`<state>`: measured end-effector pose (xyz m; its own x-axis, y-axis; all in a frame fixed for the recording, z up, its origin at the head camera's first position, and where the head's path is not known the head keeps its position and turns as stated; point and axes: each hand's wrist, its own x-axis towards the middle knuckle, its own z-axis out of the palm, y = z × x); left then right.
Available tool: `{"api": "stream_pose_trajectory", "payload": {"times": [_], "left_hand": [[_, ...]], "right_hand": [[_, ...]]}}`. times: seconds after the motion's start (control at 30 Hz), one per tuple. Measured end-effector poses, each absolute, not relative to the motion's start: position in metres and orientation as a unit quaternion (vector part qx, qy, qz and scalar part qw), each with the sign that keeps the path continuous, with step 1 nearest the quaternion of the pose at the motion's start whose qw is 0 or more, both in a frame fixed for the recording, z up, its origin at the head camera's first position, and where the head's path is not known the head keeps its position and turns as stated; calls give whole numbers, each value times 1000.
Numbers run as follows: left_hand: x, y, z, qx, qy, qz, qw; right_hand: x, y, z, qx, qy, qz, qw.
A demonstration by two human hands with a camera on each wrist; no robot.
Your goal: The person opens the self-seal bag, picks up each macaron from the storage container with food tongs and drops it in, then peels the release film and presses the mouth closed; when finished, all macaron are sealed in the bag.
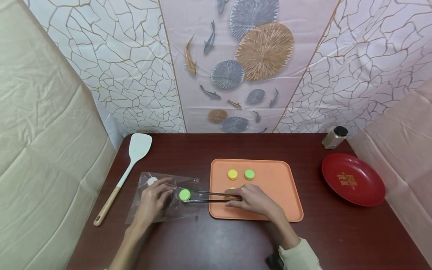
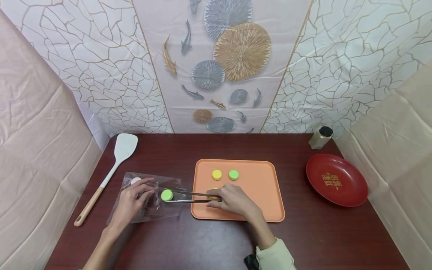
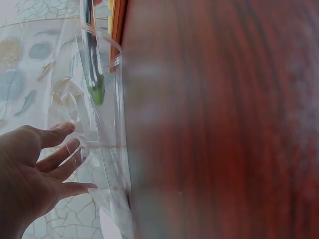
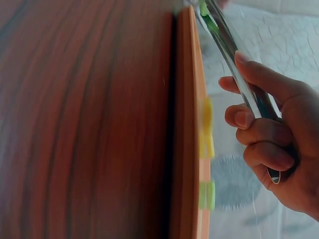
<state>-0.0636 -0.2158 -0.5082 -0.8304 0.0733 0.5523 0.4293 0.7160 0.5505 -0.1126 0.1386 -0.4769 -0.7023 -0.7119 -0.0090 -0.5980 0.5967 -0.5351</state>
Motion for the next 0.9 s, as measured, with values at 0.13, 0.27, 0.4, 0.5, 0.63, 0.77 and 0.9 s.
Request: {"api": "stream_pose_trajectory", "payload": {"times": [0.13,0.27,0.4,0.5,0.63,0.77,0.9], "left_hand": [[-62,-216,-508,-144,-890,-349,258],[-62,-217,-508,-148,-888,-349,261],[-63,-216,-508,-147,-889,-351,255],[-65,-214,-509,-146,-890,-350,252],[-66,-213,-510,-146,-890,-351,250],[-66,-213,-510,-143,-890,-354,247],[-65,-212,-509,-140,-890,-359,242]], "right_hand": [[-113,116,-481,-398,878,-246,104],[-113,93,-483,-409,877,-234,97],[-114,76,-485,-403,879,-235,94],[-116,68,-487,-395,883,-234,99],[-118,63,-491,-383,888,-230,105],[-118,60,-493,-376,890,-233,113],[-115,60,-492,-371,892,-234,111]]}}
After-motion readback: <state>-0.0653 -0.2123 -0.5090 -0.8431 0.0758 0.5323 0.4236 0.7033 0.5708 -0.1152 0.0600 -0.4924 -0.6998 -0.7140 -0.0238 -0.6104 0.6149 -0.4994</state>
